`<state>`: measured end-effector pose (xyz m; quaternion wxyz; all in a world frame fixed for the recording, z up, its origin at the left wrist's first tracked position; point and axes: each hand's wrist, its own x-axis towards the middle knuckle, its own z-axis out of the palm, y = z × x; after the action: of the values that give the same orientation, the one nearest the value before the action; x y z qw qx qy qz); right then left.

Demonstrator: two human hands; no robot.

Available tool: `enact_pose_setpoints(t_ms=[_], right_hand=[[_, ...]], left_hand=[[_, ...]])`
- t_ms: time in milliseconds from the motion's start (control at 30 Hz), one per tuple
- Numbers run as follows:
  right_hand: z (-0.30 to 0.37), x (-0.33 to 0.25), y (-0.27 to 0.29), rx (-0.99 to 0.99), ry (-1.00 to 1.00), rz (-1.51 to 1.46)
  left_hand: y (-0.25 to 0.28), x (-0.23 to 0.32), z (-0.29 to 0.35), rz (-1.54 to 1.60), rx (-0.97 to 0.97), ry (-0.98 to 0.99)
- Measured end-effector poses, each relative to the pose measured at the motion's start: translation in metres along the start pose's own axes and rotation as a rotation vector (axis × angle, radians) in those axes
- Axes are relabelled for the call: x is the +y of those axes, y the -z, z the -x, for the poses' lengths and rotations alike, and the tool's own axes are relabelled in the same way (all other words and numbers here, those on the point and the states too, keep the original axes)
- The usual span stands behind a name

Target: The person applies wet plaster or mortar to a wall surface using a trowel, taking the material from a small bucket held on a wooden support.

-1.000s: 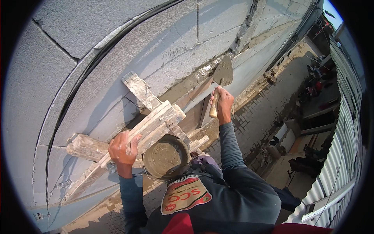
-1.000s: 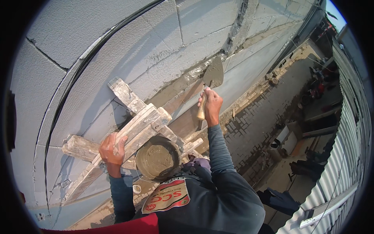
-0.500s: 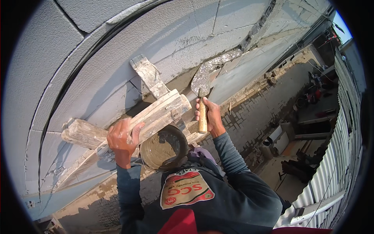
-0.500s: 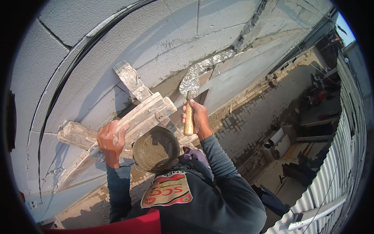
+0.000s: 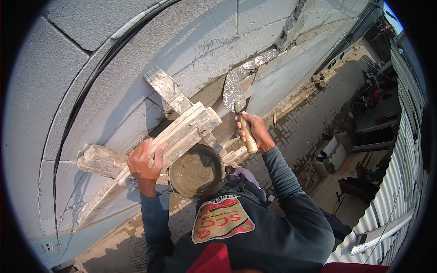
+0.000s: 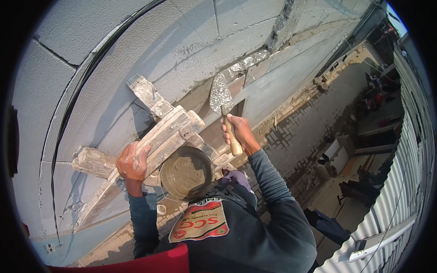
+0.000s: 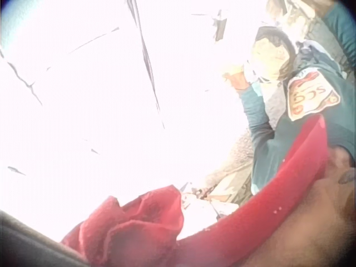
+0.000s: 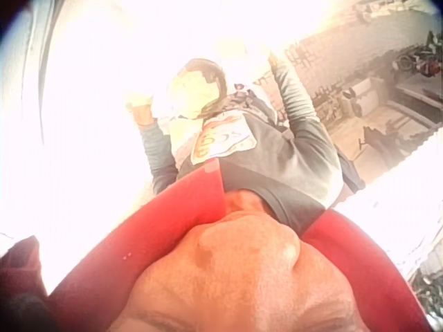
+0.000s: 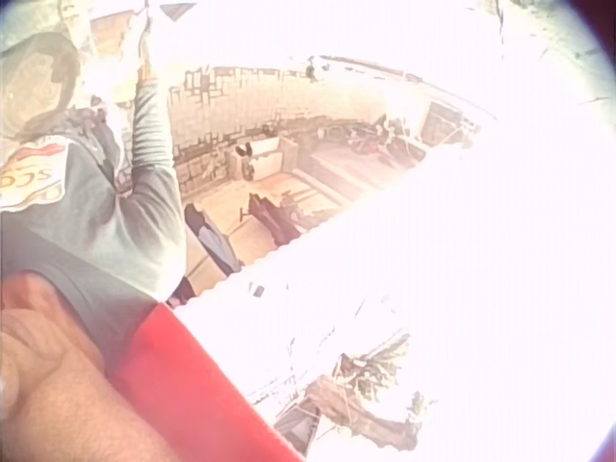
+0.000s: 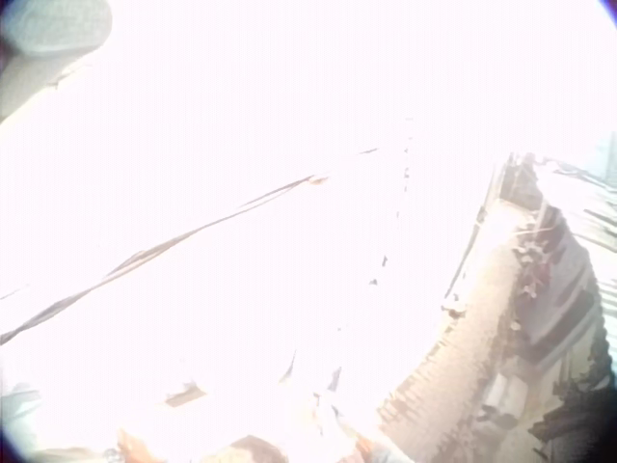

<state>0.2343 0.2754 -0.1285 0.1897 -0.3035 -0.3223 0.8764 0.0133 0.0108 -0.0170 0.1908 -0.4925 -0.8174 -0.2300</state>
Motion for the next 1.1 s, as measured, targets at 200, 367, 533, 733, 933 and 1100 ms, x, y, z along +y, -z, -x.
enact_pose_setpoints(t_ms=[200, 367, 533, 733, 933, 1100], right_hand=[[0.022, 0.018, 0.012, -0.112, 0.076, 0.111], [-0.026, 0.027, 0.048, 0.218, 0.397, 0.103], [-0.054, 0.041, 0.068, 0.026, 0.294, -0.353], [-0.081, 0.054, 0.059, -0.418, 0.207, -0.784], [-0.082, 0.061, 0.025, -0.480, 0.187, -0.828], [-0.064, 0.066, 0.002, -0.464, 0.119, -0.835]], left_hand=[[0.003, 0.001, 0.003, -0.024, 0.000, 0.001], [-0.003, -0.004, 0.004, -0.029, 0.000, -0.003], [0.000, -0.001, 0.004, -0.049, -0.038, 0.010], [-0.003, -0.002, 0.005, -0.047, -0.030, 0.013], [-0.003, -0.005, 0.004, -0.068, -0.039, 0.019], [-0.003, -0.005, 0.005, -0.059, -0.037, 0.021]])
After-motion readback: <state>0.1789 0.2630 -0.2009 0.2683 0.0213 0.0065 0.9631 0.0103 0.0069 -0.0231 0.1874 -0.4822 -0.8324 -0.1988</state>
